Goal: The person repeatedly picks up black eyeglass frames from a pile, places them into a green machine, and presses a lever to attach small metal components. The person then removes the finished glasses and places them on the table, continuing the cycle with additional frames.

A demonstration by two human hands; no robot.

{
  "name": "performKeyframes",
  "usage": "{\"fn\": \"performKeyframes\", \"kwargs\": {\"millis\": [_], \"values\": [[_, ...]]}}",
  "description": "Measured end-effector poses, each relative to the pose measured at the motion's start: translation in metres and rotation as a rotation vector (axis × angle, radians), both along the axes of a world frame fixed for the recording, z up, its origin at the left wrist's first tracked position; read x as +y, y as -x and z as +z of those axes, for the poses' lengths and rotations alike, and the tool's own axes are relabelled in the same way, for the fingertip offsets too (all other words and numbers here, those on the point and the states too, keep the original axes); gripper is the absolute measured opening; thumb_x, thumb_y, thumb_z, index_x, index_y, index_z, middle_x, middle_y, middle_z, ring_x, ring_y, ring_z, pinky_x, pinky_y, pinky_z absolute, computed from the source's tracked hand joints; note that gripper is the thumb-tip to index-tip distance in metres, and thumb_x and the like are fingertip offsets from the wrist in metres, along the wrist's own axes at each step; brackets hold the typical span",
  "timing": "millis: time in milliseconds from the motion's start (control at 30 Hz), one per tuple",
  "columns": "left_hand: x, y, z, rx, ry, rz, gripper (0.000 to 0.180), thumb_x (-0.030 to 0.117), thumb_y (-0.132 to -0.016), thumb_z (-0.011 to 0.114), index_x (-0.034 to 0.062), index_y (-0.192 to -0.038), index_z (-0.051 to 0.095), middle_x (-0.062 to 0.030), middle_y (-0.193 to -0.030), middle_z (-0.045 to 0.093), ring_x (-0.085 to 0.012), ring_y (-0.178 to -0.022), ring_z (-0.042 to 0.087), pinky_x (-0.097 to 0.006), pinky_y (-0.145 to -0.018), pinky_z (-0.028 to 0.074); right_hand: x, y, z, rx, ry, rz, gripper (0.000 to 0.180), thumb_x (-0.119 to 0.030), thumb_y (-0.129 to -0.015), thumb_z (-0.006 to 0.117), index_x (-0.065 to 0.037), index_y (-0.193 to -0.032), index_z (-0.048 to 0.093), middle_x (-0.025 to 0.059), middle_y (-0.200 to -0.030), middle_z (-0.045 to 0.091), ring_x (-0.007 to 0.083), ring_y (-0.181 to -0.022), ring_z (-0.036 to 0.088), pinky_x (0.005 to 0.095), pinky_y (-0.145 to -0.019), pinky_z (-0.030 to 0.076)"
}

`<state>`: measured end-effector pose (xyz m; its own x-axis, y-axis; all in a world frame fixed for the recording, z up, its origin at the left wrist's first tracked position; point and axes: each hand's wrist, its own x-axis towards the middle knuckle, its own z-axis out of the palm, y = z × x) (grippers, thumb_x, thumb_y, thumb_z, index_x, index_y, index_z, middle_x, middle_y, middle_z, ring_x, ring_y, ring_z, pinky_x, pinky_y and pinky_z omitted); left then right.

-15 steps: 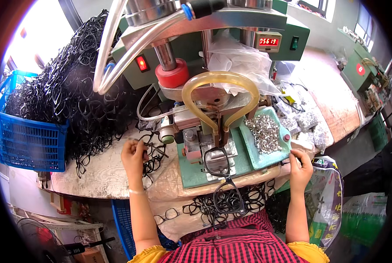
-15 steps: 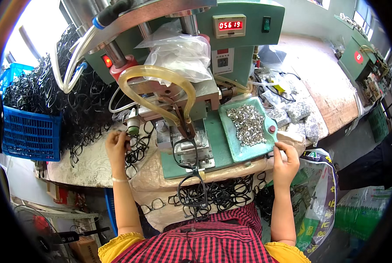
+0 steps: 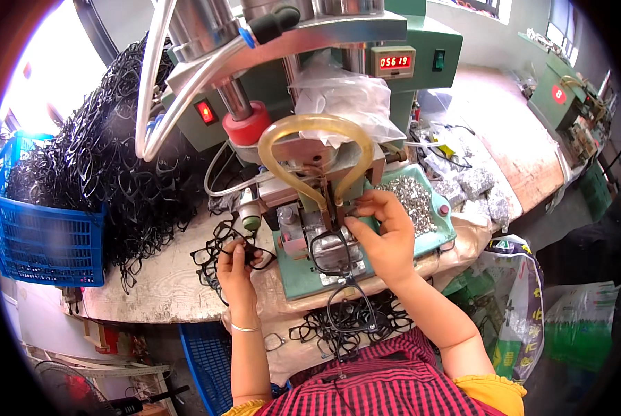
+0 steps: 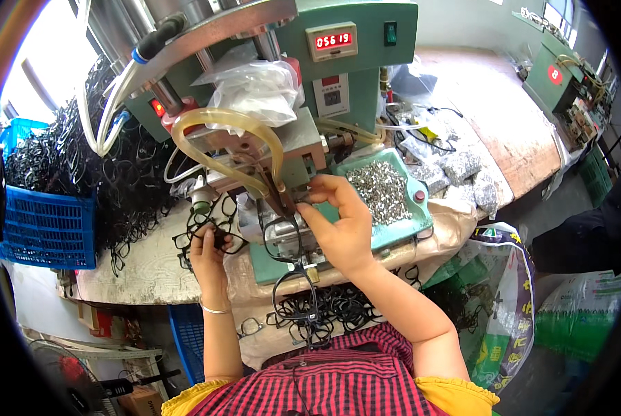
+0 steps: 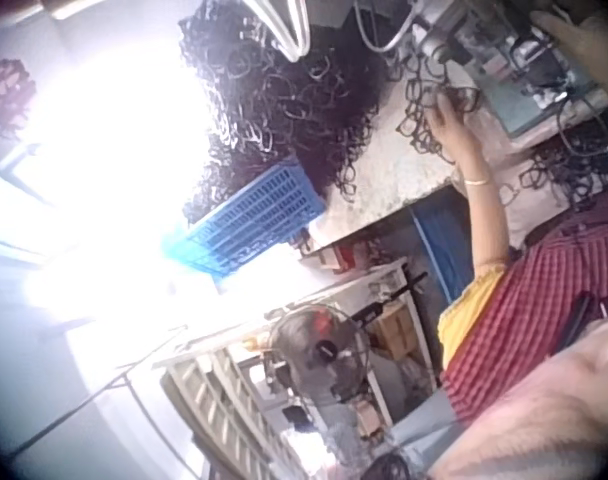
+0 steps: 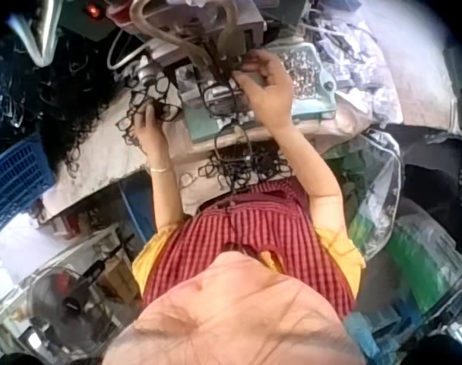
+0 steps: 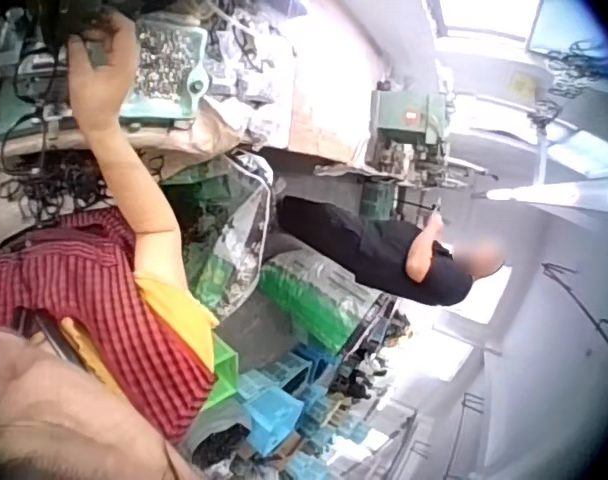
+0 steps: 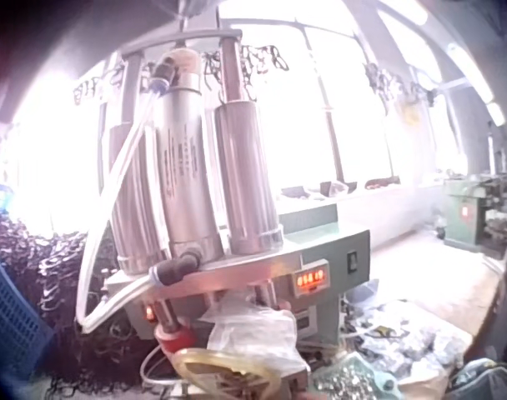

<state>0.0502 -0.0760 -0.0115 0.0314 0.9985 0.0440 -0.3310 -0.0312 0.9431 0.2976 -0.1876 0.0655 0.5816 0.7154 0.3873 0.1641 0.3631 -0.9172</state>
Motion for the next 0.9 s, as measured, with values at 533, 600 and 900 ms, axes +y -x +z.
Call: {"fn": "performKeyframes", "kwargs": {"millis": [533, 600, 900], "values": [[-0.059, -0.062, 0.132, 0.500, -1.272, -0.380, 0.013, 0.011, -0.078, 0.079, 0.0089, -0.090, 0.076, -0.0081, -0.097, 0.076, -0.0271, -0.085, 0.072, -0.047, -0.091, 0.054, -0.018, -0.042, 0.015, -0.545, 0.164, -0.062, 0.026, -0.010, -0.084, 0.071, -0.002, -0.109, 0.071, 0.0161, -0.119, 0.069, 0.0334, -0.116, 0.064, 0.0421, -0.103, 0.048], [-0.055, -0.073, 0.127, 0.575, -1.365, -0.433, 0.021, 0.011, -0.074, 0.081, 0.0106, -0.095, 0.079, -0.0071, -0.103, 0.077, -0.0239, -0.086, 0.072, -0.048, -0.092, 0.054, -0.023, -0.079, -0.028, -0.854, 0.540, -0.401, 0.027, -0.015, -0.080, 0.078, -0.008, -0.106, 0.073, 0.0210, -0.129, 0.063, 0.0394, -0.131, 0.052, 0.0500, -0.109, 0.042], [-0.049, -0.074, 0.114, 0.558, -1.362, -0.450, 0.022, 0.010, -0.075, 0.082, 0.0112, -0.096, 0.079, -0.0044, -0.103, 0.077, -0.0230, -0.086, 0.070, -0.047, -0.092, 0.055, 0.020, -0.103, -0.055, -0.954, 0.353, -0.417, 0.009, -0.014, -0.081, 0.074, -0.009, -0.089, 0.073, 0.0110, -0.106, 0.069, 0.0330, -0.106, 0.064, 0.0436, -0.081, 0.054]]}}
